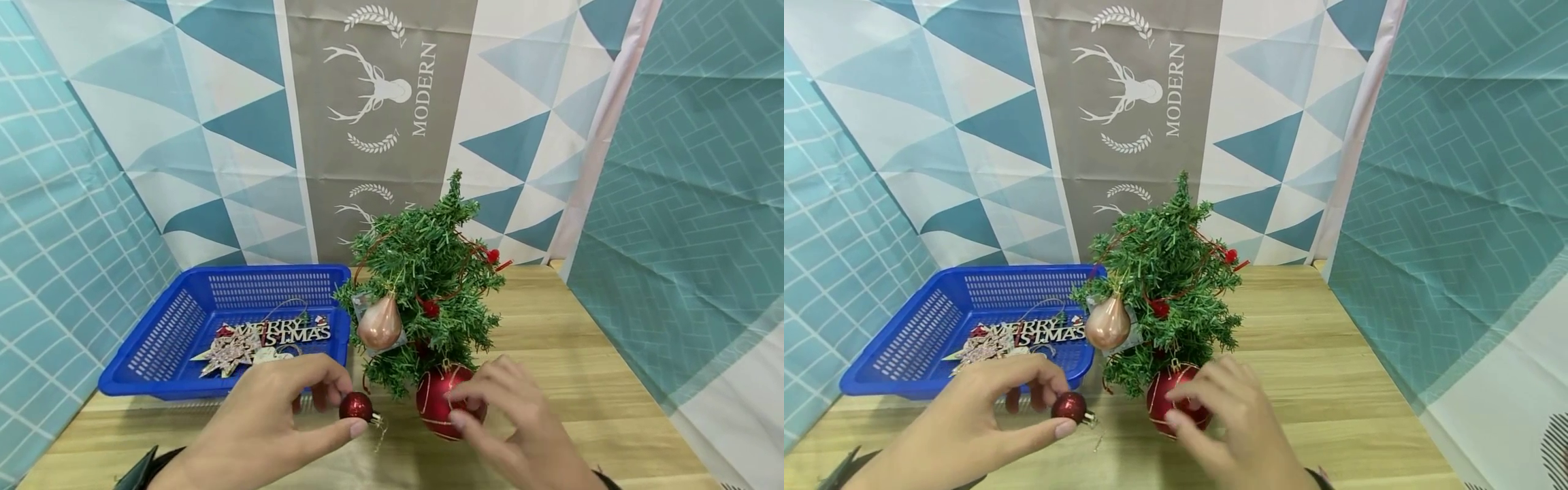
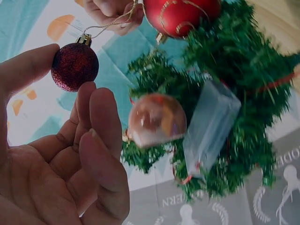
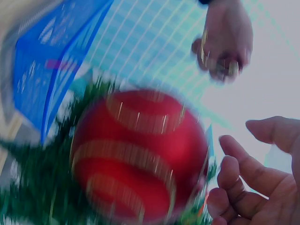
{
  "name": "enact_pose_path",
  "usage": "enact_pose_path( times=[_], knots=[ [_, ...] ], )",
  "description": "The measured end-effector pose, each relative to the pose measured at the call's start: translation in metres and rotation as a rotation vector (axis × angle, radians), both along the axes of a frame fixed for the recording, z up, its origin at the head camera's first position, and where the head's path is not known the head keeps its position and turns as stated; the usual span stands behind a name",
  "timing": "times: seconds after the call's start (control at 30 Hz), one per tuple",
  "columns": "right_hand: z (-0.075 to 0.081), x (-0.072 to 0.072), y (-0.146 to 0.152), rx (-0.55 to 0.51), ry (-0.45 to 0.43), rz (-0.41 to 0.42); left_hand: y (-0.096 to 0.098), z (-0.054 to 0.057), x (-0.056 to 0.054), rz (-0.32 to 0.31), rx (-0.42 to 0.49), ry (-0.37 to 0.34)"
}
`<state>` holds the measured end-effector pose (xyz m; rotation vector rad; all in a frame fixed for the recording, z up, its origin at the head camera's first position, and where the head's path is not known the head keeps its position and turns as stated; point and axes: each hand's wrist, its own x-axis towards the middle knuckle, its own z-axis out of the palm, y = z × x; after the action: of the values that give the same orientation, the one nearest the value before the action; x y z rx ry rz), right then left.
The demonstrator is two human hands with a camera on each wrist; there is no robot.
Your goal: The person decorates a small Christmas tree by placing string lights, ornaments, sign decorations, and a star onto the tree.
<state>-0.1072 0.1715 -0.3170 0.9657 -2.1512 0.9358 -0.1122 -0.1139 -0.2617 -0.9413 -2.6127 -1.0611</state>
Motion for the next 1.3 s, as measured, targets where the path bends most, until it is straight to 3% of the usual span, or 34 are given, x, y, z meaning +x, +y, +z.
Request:
enact_pose_path(
  times=[0.1, 0.3, 0.5, 0.67, 0.9, 1.13, 1.27, 1.3],
  knots=[
    [-0.004, 0.003, -0.014, 0.064, 0.076, 0.064, 0.004, -0.004, 0.001, -0.054, 0.044, -0.024],
    [-0.007, 0.007, -0.032, 0.122, 0.111, 0.126, 0.008, -0.010, 0.002, -0.105, 0.061, -0.194],
    [-0.011, 0.006, -0.032, 0.093, 0.115, 0.176, 0.003, -0.022, 0.001, -0.147, 0.077, -0.223],
    [-0.013, 0.007, -0.023, 0.057, 0.070, 0.159, -0.006, -0.042, 0.001, -0.145, 0.127, -0.185],
    [-0.017, 0.011, -0.023, 0.048, -0.001, 0.149, -0.006, -0.080, -0.002, -0.210, 0.238, -0.438],
    [-0.019, 0.009, -0.029, 0.099, 0.073, 0.118, -0.003, -0.114, -0.005, -0.391, 0.264, -0.382],
    [-0.018, 0.008, -0.031, 0.125, 0.127, 0.104, -0.002, -0.115, -0.005, -0.384, 0.219, -0.388],
    [-0.017, 0.008, -0.031, 0.131, 0.133, 0.098, -0.001, -0.114, -0.005, -0.380, 0.211, -0.350]
  ],
)
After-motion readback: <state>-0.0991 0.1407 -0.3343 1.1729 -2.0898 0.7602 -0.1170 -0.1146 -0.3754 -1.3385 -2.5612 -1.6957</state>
